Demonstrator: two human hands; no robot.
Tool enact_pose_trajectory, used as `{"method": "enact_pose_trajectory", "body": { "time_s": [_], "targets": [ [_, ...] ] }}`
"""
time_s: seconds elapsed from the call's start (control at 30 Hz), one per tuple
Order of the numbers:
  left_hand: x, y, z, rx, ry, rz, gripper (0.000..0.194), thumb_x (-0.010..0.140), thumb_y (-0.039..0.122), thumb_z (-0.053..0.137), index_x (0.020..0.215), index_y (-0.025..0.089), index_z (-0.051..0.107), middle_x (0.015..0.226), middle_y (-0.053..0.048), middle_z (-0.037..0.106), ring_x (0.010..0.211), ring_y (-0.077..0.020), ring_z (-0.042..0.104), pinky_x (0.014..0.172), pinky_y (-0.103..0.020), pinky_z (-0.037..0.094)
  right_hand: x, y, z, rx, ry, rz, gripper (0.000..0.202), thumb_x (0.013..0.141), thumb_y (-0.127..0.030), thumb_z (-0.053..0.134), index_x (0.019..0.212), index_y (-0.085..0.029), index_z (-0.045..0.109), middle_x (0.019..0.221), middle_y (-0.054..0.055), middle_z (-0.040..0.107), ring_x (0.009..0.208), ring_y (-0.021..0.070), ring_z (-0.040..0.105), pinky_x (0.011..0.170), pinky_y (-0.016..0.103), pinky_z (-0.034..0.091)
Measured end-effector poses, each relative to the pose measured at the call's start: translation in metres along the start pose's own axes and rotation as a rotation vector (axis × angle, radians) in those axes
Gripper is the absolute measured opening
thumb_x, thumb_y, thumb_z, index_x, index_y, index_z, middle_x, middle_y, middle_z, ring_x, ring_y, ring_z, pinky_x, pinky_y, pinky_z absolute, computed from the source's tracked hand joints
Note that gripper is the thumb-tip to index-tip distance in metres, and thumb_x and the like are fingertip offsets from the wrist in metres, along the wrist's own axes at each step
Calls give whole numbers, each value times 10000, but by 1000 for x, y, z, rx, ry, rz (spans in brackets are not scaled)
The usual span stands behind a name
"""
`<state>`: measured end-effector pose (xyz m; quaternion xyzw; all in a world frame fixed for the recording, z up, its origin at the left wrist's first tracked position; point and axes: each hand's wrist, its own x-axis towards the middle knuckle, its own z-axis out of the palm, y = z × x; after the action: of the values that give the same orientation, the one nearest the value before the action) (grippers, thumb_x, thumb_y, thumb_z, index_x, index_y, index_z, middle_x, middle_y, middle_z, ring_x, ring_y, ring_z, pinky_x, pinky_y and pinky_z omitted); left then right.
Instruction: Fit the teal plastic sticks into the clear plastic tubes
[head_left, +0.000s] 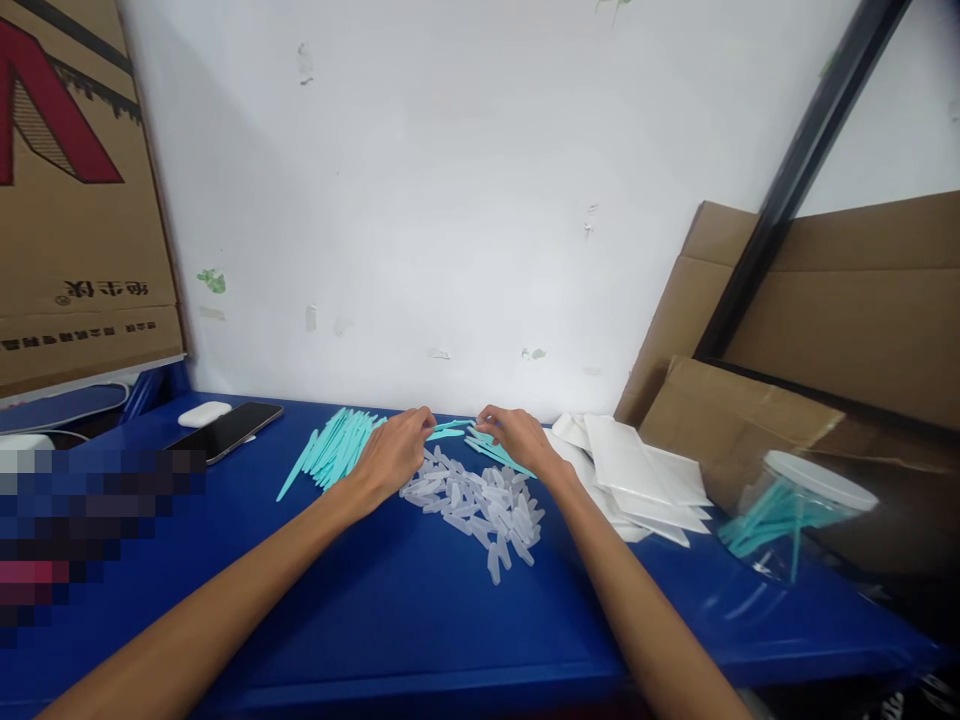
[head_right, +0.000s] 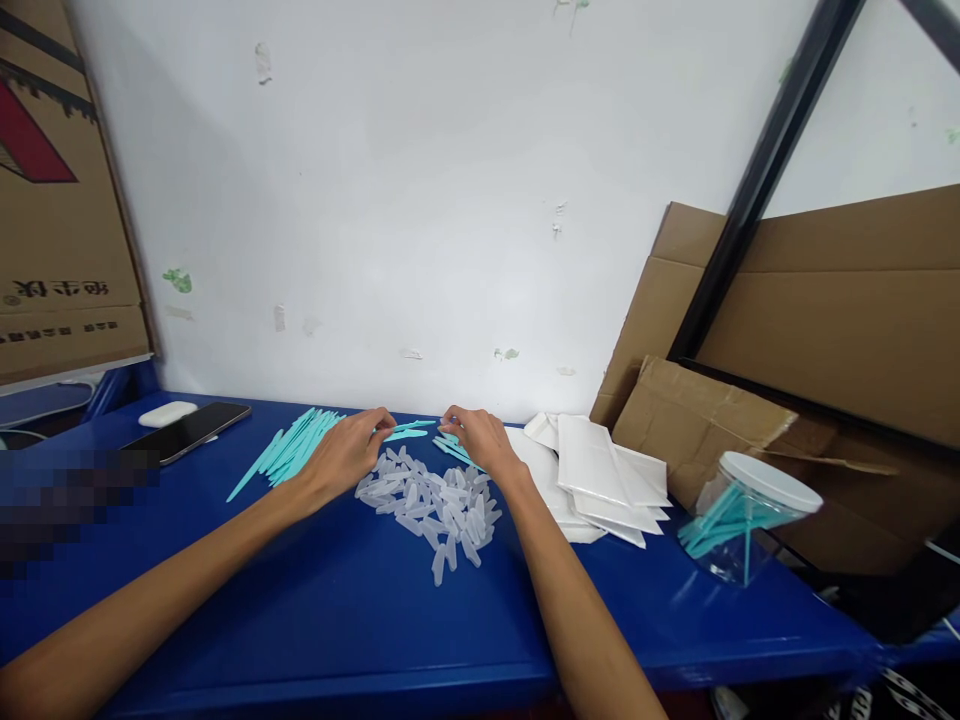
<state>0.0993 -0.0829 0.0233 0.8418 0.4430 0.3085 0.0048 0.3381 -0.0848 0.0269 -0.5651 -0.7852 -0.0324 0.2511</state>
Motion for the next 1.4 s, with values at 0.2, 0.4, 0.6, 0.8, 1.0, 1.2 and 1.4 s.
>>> {"method": "enact_pose_trajectory", "body": {
  "time_s": [0.2, 0.4, 0.6, 0.8, 1.0, 1.2, 1.4],
  "targets": [
    [-1, 2, -2, 12, -27, 0, 192, 950, 253, 381, 972, 223, 570, 927, -49, 680, 803, -200, 627, 621, -282, 380, -1, -3, -2, 20, -46, -21, 210, 956, -414, 499, 1007, -273, 646, 806, -28, 709, 672, 128, 635, 632, 225, 377],
    [-1, 1, 0, 0, -4, 33, 173, 950, 243, 385, 955, 228, 558, 927, -41, 677, 801, -200, 627, 609, -282, 373, -1, -3, 0, -1, -34, -23, 210, 959, -409, 494, 1020, -278, 646, 819, -24, 712, 691, 133, 640, 627, 225, 379],
    [-1, 2, 0, 17, -23, 7, 194, 947, 248, 384, 980, 222, 574, 931, -50, 679, 810, -205, 630, 613, -287, 381, -1, -4, 0, -5, -11, -13, 213, 956, -406, 498, 1032, -281, 653, 878, -13, 716, 715, 137, 645, 633, 226, 386],
    [-1, -1, 2, 14, -21, 47, 188, 945, 249, 388, 966, 230, 574, 925, -41, 681, 802, -203, 625, 613, -282, 378, 1, -3, 2, 10, -42, -58, 206, 951, -401, 508, 996, -277, 667, 764, -26, 699, 685, 141, 631, 625, 226, 369],
    [0, 0, 1, -6, -5, 68, 177, 952, 256, 390, 945, 232, 565, 896, -31, 675, 769, -195, 619, 617, -281, 376, 0, -3, 0, 9, -29, -42, 195, 937, -386, 527, 973, -281, 688, 842, -14, 715, 725, 150, 638, 647, 230, 381],
    [-2, 2, 0, -28, -70, 69, 200, 956, 280, 386, 958, 224, 577, 913, -42, 677, 798, -193, 622, 627, -279, 386, 0, -9, -4, 50, -80, -84, 188, 917, -351, 552, 949, -273, 719, 738, -10, 700, 698, 152, 630, 653, 237, 387],
    [-1, -2, 1, -77, -57, 142, 201, 948, 267, 387, 925, 225, 582, 890, -26, 673, 782, -187, 605, 626, -277, 380, 1, -14, -8, 123, -97, -97, 186, 891, -357, 598, 927, -263, 755, 696, -1, 700, 651, 152, 616, 633, 245, 384]
  ]
}}
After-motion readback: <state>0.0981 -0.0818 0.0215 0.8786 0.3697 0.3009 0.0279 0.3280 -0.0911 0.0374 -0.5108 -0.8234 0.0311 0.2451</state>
